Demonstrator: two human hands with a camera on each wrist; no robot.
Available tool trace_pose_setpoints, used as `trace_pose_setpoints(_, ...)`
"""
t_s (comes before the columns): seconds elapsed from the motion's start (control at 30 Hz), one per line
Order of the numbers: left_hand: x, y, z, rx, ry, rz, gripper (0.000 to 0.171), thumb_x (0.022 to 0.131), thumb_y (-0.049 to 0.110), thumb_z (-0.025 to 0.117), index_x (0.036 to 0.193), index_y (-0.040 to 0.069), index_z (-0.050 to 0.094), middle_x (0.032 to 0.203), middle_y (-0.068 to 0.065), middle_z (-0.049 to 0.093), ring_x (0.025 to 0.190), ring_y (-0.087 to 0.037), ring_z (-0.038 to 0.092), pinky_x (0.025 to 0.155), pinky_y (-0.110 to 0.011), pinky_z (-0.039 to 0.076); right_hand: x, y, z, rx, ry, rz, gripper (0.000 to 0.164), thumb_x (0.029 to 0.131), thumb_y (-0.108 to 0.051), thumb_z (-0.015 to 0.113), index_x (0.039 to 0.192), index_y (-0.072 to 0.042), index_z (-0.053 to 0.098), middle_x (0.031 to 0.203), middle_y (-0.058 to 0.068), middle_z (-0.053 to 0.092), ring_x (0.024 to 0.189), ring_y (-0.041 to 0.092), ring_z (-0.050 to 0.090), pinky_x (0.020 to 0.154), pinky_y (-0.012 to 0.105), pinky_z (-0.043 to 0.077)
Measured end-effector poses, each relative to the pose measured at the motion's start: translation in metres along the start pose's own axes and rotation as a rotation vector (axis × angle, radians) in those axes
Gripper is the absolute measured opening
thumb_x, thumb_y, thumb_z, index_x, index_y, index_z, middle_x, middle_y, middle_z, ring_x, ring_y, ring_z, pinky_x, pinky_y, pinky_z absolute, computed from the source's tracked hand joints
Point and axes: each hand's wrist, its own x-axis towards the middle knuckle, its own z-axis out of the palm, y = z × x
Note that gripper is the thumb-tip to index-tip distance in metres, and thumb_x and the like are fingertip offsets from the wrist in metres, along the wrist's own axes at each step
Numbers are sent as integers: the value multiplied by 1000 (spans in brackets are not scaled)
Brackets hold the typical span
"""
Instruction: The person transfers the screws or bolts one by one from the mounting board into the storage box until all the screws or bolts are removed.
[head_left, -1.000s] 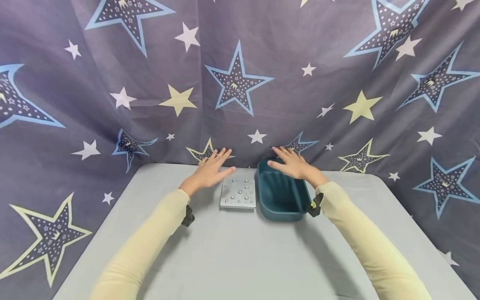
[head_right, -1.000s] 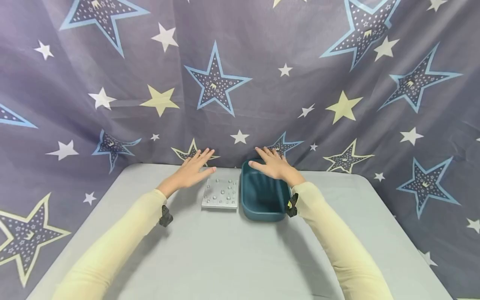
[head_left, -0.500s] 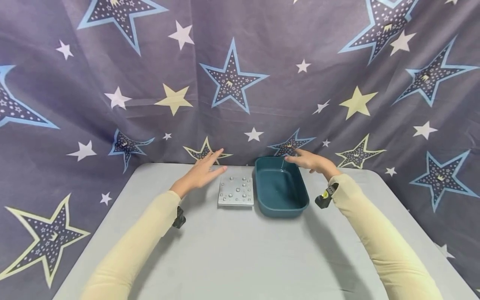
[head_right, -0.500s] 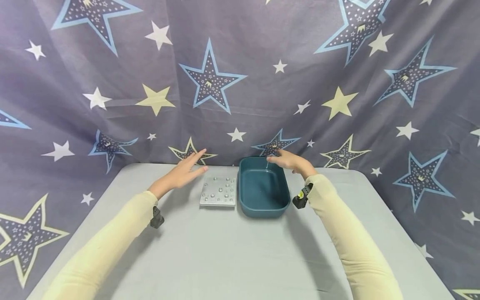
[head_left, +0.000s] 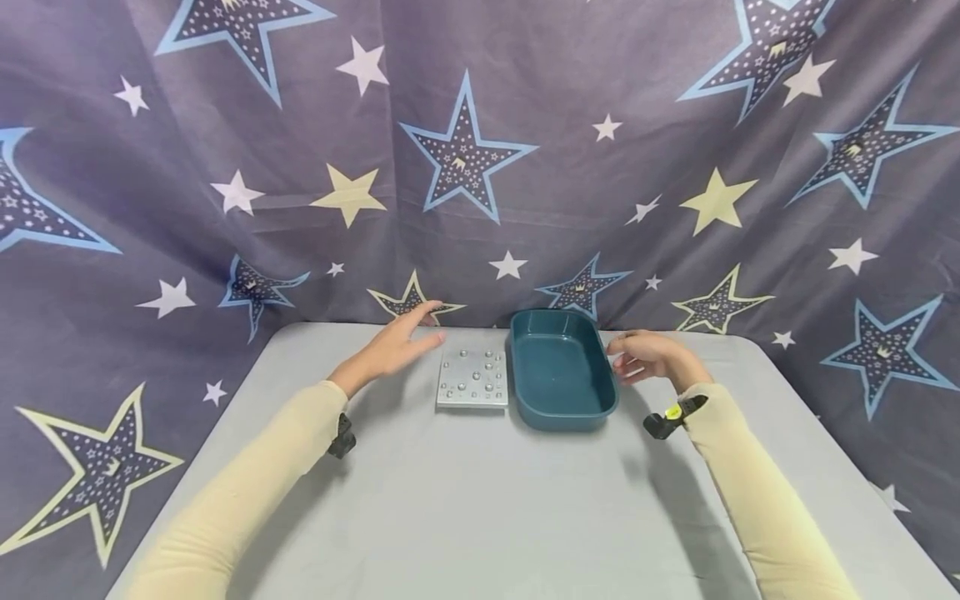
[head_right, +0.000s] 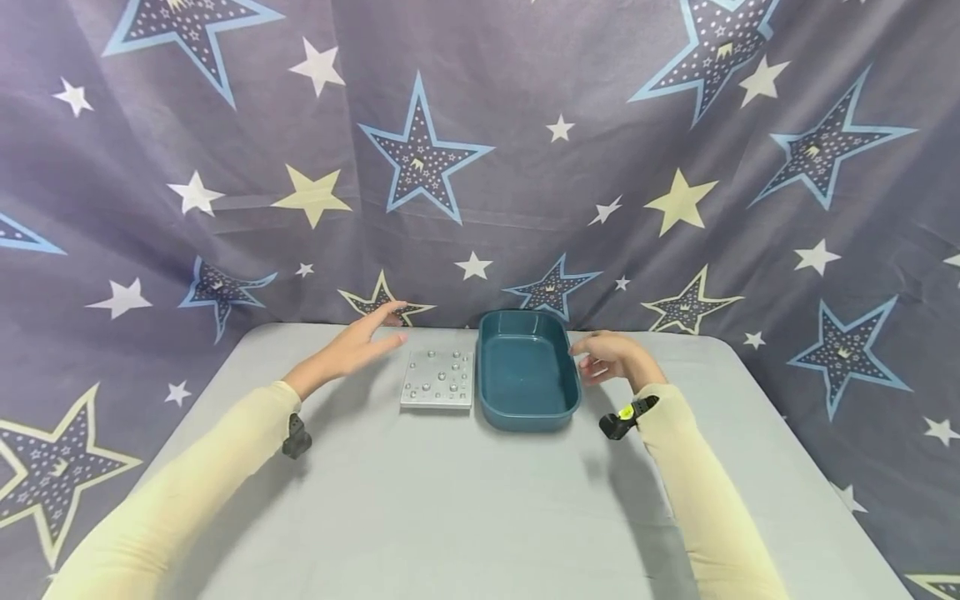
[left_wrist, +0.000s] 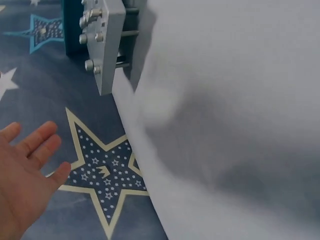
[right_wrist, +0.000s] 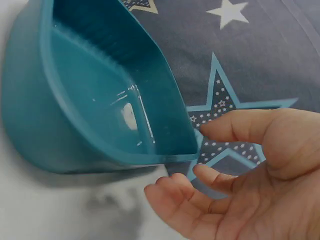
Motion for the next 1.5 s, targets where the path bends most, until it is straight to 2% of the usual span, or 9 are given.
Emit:
trace_pose_setpoints(0.23, -5, 18, -1, 174, -38, 151, 67, 97, 38, 64, 155, 13, 40, 137, -14, 61, 129, -32, 56, 111, -57, 41, 4, 31, 7, 202, -73, -47, 10, 100, -7, 46, 108, -9, 52, 75, -8, 53, 74, 7, 57, 79, 28, 56)
trace_pose_setpoints(0.5, -8, 34, 1, 358, -87, 270, 65, 95, 38, 65, 152, 13, 45, 144, -10, 59, 136, -32, 53, 116, -57, 37, 4, 46, 16, 318, -92, -97, 22, 96, -1, 45, 118, -5, 44, 85, -8, 59, 72, 3, 58, 74, 21, 54)
trace_pose_setpoints(0.77, -3, 36, 24, 395, -126, 352, 60, 94, 42, 62, 144, 12, 51, 138, -7, 61, 126, -26, 58, 109, -49, 46, 4, 59, 18, 401, -30, -177, 16, 99, -2, 44, 114, -6, 45, 76, -9, 53, 65, 1, 48, 67, 21, 51)
trace_pose_setpoints(0.87, -2, 38, 32, 379, -132, 380, 54, 94, 38, 65, 139, 10, 54, 137, -5, 62, 129, -25, 57, 113, -48, 43, 5, 61, 21, 412, 12, -204, 17, 100, -3, 44, 117, -6, 45, 78, -10, 55, 65, 1, 48, 65, 20, 50)
trace_pose_setpoints(1.0, 1, 41, 43, 381, -139, 396, 48, 94, 33, 67, 134, 9, 58, 133, -5, 64, 127, -25, 57, 113, -47, 42, 6, 60, 22, 394, 68, -207, 29, 100, -4, 46, 127, 2, 42, 78, -10, 57, 64, 0, 51, 64, 20, 50)
trace_pose_setpoints(1.13, -1, 45, 51, 388, -141, 414, 43, 92, 31, 69, 127, 8, 60, 126, -5, 65, 120, -25, 59, 109, -45, 46, 3, 56, 25, 304, 122, -185, 43, 99, -6, 48, 137, 9, 37, 73, -10, 54, 63, 1, 51, 64, 21, 51)
trace_pose_setpoints(1.23, 1, 48, 55, 392, -130, 446, 37, 91, 29, 70, 120, 8, 62, 118, -4, 65, 113, -24, 60, 105, -45, 48, -1, 53, 26, 241, 160, -169, 46, 99, -9, 50, 139, 8, 37, 70, -9, 50, 62, 3, 51, 64, 23, 52)
trace_pose_setpoints(1.33, 4, 51, 58, 414, -120, 473, 31, 90, 28, 70, 115, 10, 63, 113, -3, 66, 109, -24, 60, 103, -45, 48, -3, 51, 26, 217, 166, -171, 48, 100, -11, 50, 142, 6, 35, 69, -8, 48, 62, 4, 50, 65, 25, 52)
trace_pose_setpoints(1.5, 8, 60, 63, 496, -174, 526, 27, 91, 28, 68, 113, 13, 64, 114, -2, 67, 116, -25, 60, 107, -47, 45, -3, 51, 25, 223, 138, -163, 51, 100, -9, 49, 145, 5, 31, 70, -7, 47, 62, 5, 49, 64, 25, 53)
